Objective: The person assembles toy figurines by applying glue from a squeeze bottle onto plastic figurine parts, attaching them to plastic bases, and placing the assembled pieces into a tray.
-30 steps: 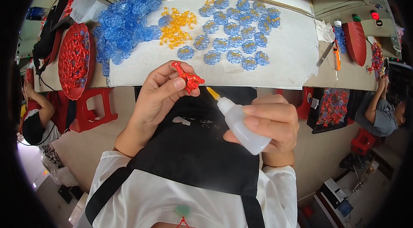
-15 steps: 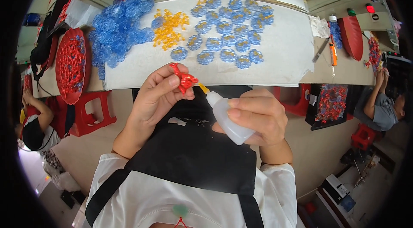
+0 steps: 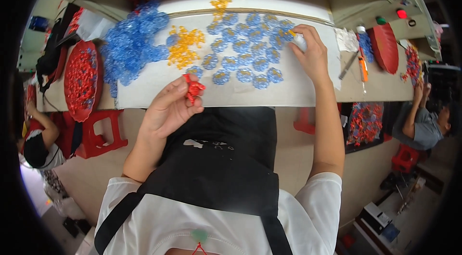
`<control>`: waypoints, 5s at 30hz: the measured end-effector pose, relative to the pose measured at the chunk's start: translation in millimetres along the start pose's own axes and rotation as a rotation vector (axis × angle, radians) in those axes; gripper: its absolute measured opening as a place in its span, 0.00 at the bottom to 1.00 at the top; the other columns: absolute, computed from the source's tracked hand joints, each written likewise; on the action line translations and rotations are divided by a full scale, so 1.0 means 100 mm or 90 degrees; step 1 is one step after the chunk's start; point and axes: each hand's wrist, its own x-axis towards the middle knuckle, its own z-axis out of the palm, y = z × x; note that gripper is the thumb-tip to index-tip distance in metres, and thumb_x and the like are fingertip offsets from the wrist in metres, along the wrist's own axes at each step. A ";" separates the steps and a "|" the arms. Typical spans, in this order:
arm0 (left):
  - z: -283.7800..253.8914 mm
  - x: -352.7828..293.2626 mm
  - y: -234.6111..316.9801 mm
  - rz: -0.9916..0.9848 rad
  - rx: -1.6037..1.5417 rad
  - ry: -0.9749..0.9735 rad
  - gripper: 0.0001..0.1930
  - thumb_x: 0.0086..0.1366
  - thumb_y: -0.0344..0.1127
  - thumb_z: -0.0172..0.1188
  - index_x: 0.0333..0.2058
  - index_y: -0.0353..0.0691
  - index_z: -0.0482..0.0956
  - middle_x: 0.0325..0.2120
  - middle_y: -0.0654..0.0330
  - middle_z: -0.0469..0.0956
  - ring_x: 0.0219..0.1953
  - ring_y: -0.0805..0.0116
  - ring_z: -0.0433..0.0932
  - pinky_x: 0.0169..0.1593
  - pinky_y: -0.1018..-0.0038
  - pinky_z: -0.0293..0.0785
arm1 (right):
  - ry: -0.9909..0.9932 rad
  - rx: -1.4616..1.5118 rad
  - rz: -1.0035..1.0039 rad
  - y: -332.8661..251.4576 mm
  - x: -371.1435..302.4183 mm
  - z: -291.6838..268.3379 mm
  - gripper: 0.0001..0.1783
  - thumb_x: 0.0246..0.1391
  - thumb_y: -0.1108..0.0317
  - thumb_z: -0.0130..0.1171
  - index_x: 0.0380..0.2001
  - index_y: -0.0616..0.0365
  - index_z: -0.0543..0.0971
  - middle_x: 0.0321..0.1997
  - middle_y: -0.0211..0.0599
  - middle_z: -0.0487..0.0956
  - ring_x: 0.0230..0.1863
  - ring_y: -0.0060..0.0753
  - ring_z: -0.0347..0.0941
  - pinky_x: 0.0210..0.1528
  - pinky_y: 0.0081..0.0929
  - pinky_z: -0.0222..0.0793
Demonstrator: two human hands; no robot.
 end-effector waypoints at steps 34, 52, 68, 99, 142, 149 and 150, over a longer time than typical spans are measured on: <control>0.12 -0.09 -0.06 -0.026 0.133 -0.029 0.11 0.58 0.34 0.52 0.38 0.35 0.69 0.32 0.58 0.73 0.28 0.72 0.75 0.37 0.77 0.72 | -0.160 0.632 -0.102 -1.23 -0.42 -0.03 0.10 0.37 0.75 0.61 0.28 0.64 0.74 0.27 0.46 0.76 0.31 0.38 0.72 0.33 0.29 0.67; 0.28 -0.12 -0.08 -0.077 0.211 -0.037 0.12 0.56 0.33 0.54 0.37 0.33 0.70 0.27 0.58 0.75 0.26 0.74 0.74 0.32 0.80 0.73 | -0.230 0.615 -0.110 -1.30 -0.43 -0.02 0.07 0.41 0.73 0.60 0.25 0.66 0.75 0.29 0.44 0.71 0.29 0.36 0.71 0.33 0.27 0.69; 0.25 -0.09 -0.06 -0.146 0.190 -0.036 0.10 0.56 0.33 0.55 0.35 0.34 0.71 0.27 0.58 0.74 0.24 0.74 0.73 0.31 0.81 0.71 | -0.336 0.489 -0.130 -1.35 -0.30 -0.15 0.16 0.27 0.78 0.66 0.27 0.57 0.79 0.28 0.34 0.73 0.27 0.27 0.71 0.26 0.20 0.66; 0.45 -0.04 0.01 -0.189 0.344 -0.038 0.13 0.51 0.26 0.58 0.36 0.35 0.69 0.29 0.61 0.73 0.31 0.77 0.73 0.37 0.82 0.70 | -0.312 0.349 -0.145 -1.42 -0.34 -0.29 0.14 0.29 0.77 0.64 0.28 0.57 0.79 0.29 0.36 0.70 0.28 0.27 0.69 0.26 0.18 0.66; -0.52 -1.35 1.66 0.594 0.955 0.517 0.11 0.50 0.25 0.54 0.35 0.37 0.70 0.32 0.61 0.74 0.34 0.72 0.74 0.35 0.78 0.69 | -0.071 0.247 -0.142 -1.34 -0.48 -0.11 0.11 0.44 0.74 0.56 0.35 0.61 0.72 0.37 0.47 0.67 0.21 0.24 0.64 0.24 0.14 0.60; -1.67 -2.13 2.88 0.511 1.252 0.935 0.12 0.49 0.30 0.56 0.34 0.39 0.72 0.31 0.56 0.76 0.33 0.59 0.75 0.36 0.72 0.69 | -0.080 0.262 -0.070 -1.40 -0.57 -0.07 0.10 0.44 0.75 0.56 0.33 0.62 0.73 0.36 0.45 0.67 0.23 0.25 0.64 0.25 0.17 0.63; -1.68 -2.13 2.87 0.556 1.235 0.864 0.12 0.49 0.28 0.56 0.34 0.37 0.71 0.30 0.59 0.77 0.30 0.64 0.76 0.35 0.74 0.69 | -0.085 0.277 -0.060 -1.43 -0.57 -0.06 0.10 0.43 0.76 0.56 0.33 0.62 0.73 0.36 0.45 0.67 0.24 0.25 0.64 0.26 0.17 0.63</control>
